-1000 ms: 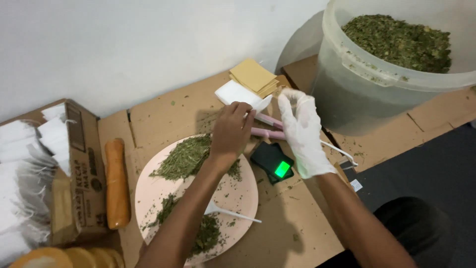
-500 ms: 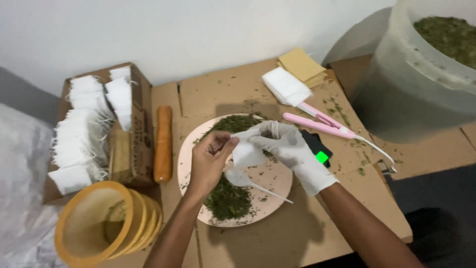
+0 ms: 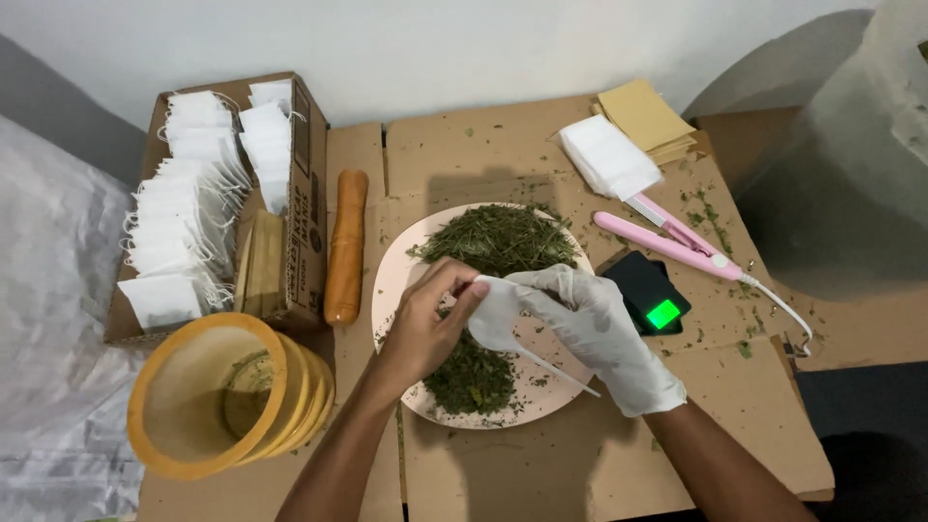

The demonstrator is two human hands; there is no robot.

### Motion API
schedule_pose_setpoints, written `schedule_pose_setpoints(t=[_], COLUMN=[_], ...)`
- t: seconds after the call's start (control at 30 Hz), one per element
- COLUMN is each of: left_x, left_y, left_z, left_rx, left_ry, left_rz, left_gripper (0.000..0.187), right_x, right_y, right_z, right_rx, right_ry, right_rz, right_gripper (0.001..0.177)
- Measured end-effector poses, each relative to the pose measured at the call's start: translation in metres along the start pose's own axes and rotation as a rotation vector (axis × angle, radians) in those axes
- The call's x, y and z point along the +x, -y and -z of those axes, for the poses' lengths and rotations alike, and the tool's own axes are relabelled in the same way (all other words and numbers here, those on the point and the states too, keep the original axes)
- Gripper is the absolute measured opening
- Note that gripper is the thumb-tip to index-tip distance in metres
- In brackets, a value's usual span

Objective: Filling small filter bags with dried tea leaves using a spoon and weighing them on a digital scale.

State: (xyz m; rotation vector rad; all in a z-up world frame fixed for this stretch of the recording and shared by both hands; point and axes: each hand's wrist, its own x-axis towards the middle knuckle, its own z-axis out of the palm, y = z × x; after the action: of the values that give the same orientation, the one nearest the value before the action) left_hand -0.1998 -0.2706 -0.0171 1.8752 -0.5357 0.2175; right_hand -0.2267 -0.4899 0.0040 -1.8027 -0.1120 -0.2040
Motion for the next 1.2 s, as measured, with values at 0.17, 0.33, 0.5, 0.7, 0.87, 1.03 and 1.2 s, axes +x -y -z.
schedule_pose_setpoints(t=[0.17, 0.33, 0.5, 0.7, 0.87, 1.03, 1.2], left_x=[-0.003, -0.003, -0.004, -0.006, -0.004, -0.004, -0.004], left_y=[-0.013, -0.007, 0.0, 0.0, -0.005, -0.002, -0.003], left_z=[-0.002, -0.007, -0.003, -0.006, -0.002, -0.003, -0.001], left_rx=[-0.037, -0.042, -0.1, -0.118, -0.121, -0.093, -0.132], left_ry=[0.027, 0.023, 0.048, 0.055, 0.032, 0.017, 0.007], left_rz=[0.028, 0.035, 0.083, 0.125, 0.16, 0.154, 0.17], left_gripper=[0.011, 0.009, 0.006, 0.011, 0.009, 0.011, 0.012], right_x=[0.005, 0.0, -0.002, -0.002, 0.011, 0.002, 0.004], right_y=[-0.013, -0.006, 0.002, 0.018, 0.001, -0.011, -0.006], right_z=[0.001, -0.006, -0.005, -0.006, 0.027, 0.013, 0.008], right_rx=[0.059, 0.161, 0.114, 0.217, 0.322, 0.263, 0.247], right_ry=[0.033, 0.06, 0.043, -0.013, 0.283, 0.1, 0.133], right_rz=[-0.037, -0.168, -0.066, 0.001, 0.008, 0.074, 0.088], right_gripper=[0.021, 0.022, 0.01, 0.013, 0.013, 0.011, 0.011])
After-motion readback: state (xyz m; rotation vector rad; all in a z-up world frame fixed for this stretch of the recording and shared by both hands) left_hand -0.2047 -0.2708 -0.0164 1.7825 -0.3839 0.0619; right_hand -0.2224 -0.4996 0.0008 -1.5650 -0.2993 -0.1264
